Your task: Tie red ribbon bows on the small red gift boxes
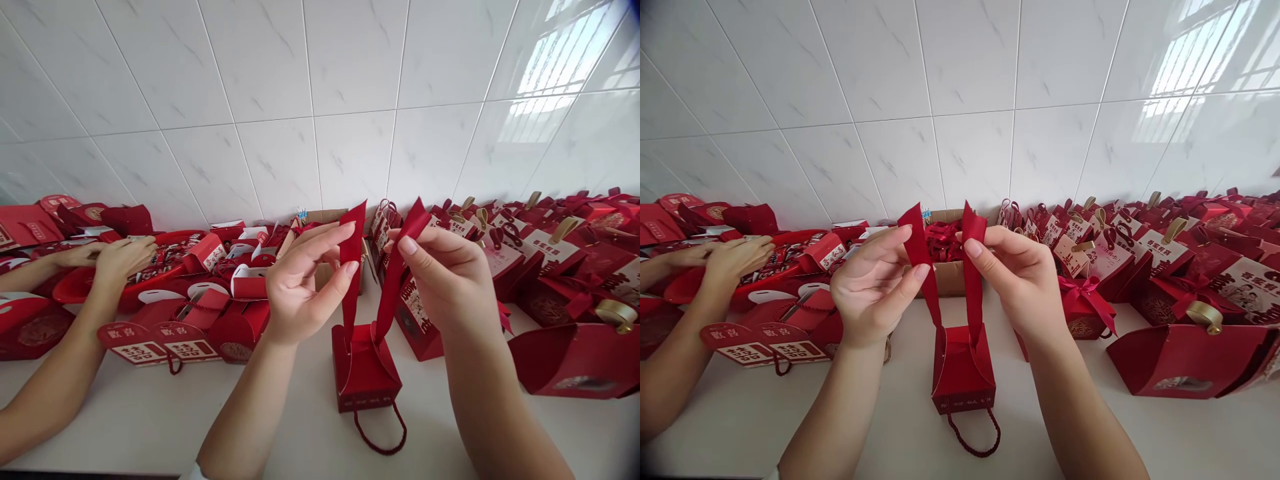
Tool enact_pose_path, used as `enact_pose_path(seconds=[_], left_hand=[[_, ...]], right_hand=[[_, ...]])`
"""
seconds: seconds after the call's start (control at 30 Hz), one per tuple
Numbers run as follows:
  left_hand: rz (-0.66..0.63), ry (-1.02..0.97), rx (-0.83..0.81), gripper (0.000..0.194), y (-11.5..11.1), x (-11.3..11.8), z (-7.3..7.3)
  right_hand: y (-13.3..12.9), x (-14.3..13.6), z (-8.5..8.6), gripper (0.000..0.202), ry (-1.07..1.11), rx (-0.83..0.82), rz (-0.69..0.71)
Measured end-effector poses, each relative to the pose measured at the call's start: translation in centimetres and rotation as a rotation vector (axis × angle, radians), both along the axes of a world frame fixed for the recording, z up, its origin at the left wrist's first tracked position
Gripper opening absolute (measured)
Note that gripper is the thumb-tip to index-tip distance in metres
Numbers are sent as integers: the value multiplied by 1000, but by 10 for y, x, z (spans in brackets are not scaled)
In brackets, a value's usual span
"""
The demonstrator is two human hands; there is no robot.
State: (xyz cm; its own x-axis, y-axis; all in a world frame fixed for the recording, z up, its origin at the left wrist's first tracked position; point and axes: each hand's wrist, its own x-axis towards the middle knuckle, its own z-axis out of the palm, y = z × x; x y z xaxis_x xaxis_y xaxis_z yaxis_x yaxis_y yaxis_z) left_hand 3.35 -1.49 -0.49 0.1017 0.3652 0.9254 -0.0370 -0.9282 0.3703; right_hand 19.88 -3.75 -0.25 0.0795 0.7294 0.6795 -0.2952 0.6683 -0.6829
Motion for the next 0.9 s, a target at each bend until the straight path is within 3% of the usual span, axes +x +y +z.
enact_pose_path(seconds=[0.33,0.9], left_hand=[[95,-2,-6,44,2,3,-3],[200,-36,-1,45,8,4,-4]], right_hand=[[1,5,-1,13,23,10,-193],[2,8,-1,15,60,61,-280]])
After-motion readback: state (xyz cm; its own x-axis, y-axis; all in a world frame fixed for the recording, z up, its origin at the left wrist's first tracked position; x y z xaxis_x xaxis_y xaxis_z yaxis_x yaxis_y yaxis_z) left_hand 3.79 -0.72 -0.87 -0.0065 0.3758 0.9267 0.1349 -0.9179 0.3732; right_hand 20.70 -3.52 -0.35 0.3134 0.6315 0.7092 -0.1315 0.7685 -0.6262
